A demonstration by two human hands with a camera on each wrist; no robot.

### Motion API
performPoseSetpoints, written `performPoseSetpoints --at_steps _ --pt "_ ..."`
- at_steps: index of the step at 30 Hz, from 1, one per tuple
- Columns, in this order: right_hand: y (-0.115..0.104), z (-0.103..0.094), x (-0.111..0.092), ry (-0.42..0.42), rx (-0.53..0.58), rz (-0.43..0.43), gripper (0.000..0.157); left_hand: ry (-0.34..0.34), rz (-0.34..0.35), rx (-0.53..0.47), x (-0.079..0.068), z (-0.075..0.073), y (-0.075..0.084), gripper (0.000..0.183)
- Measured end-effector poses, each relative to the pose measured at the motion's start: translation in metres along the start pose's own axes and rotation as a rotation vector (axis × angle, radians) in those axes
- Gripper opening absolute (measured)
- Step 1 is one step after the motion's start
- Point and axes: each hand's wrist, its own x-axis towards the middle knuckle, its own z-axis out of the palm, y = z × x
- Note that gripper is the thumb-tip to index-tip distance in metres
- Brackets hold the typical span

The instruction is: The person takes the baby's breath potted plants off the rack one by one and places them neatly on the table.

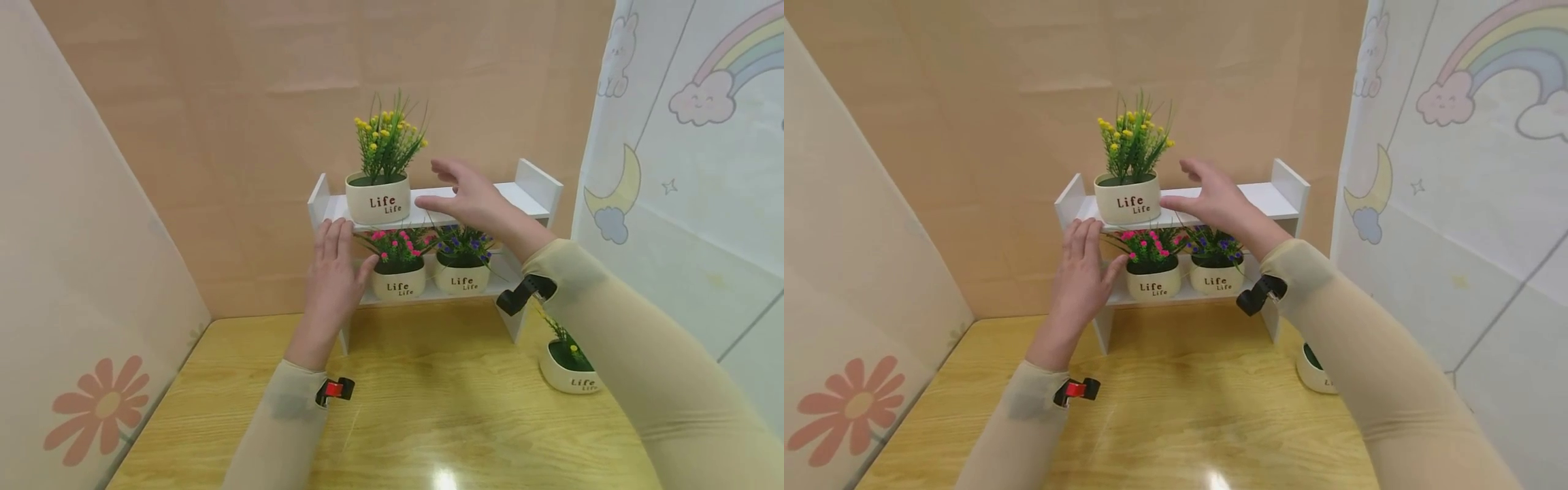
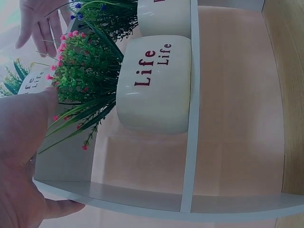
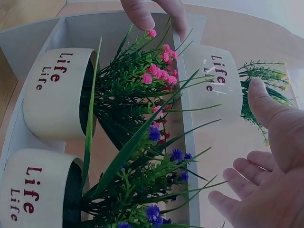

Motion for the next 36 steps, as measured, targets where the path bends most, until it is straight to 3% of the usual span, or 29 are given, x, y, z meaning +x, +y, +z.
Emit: performPoseSetpoints --at_steps 15,24,30,36 --pt "-0.015 0.027 0.029 -0.06 0.026 0.028 0.102 0.033 0.019 -0.008 0.0 0.002 -0.004 0.078" --pt "-0.019 0.037 0.035 -0.039 0.091 0.026 0.088 0.02 0.022 0.005 -0.001 0.003 -0.002 0.079" --pt "-0.021 0.044 0.037 -0.027 0.146 0.049 0.094 0.009 0.01 0.009 -0.001 0.003 0.0 0.079" --pt "-0.024 0.049 0.042 -0.003 0.15 0.026 0.085 0.017 0.011 0.008 -0.002 0.003 -0.001 0.079"
